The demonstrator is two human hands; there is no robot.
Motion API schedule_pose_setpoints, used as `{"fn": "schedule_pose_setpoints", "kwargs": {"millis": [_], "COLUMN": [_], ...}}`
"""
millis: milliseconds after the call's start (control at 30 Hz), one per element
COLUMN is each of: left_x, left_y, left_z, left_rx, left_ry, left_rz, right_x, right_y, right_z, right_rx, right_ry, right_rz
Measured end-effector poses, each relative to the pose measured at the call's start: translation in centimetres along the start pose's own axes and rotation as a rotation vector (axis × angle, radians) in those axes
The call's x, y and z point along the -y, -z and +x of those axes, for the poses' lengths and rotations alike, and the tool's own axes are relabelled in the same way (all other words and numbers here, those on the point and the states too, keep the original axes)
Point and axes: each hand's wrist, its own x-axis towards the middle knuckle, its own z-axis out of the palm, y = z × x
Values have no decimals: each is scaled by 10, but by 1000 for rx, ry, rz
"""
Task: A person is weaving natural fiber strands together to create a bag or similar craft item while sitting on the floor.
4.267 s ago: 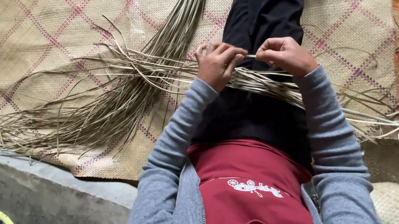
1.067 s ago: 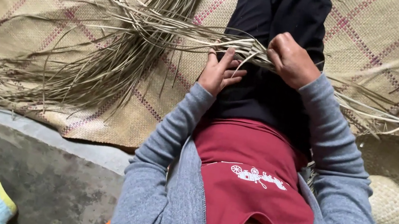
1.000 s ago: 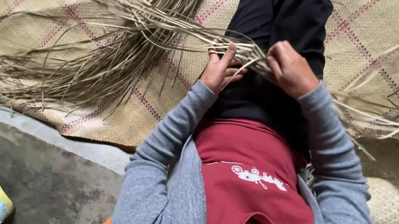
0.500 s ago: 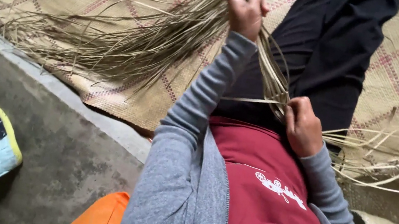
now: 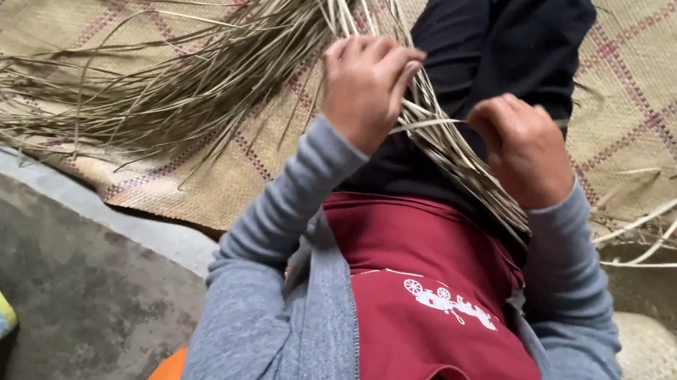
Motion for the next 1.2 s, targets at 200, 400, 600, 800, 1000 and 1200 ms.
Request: {"fn": "schedule_pose_setpoints", "kwargs": {"millis": [200,400,600,800,1000,1200], "left_x": [-31,-39,-36,-9,-5,-17], "left_y": [47,36,19,-9,-4,1], "left_z": [-45,-80,-84,-79,-59,-62], "left_rx": [32,136,133,278,318,354], "left_ry": [87,225,232,312,407,605], "left_rz": [-40,-127,-300,-449,-684,-886], "right_x": [-18,-20,-37,-41,-58,-53], "right_y": [-6,-25,-48,-49,-61,-55], "right_z": [33,49,53,61,59,65], "right_rx": [187,358,376,379,381,404], "right_ry": [116,135,108,114,-3,-66], "right_rz": [81,154,53,108,273,368]}}
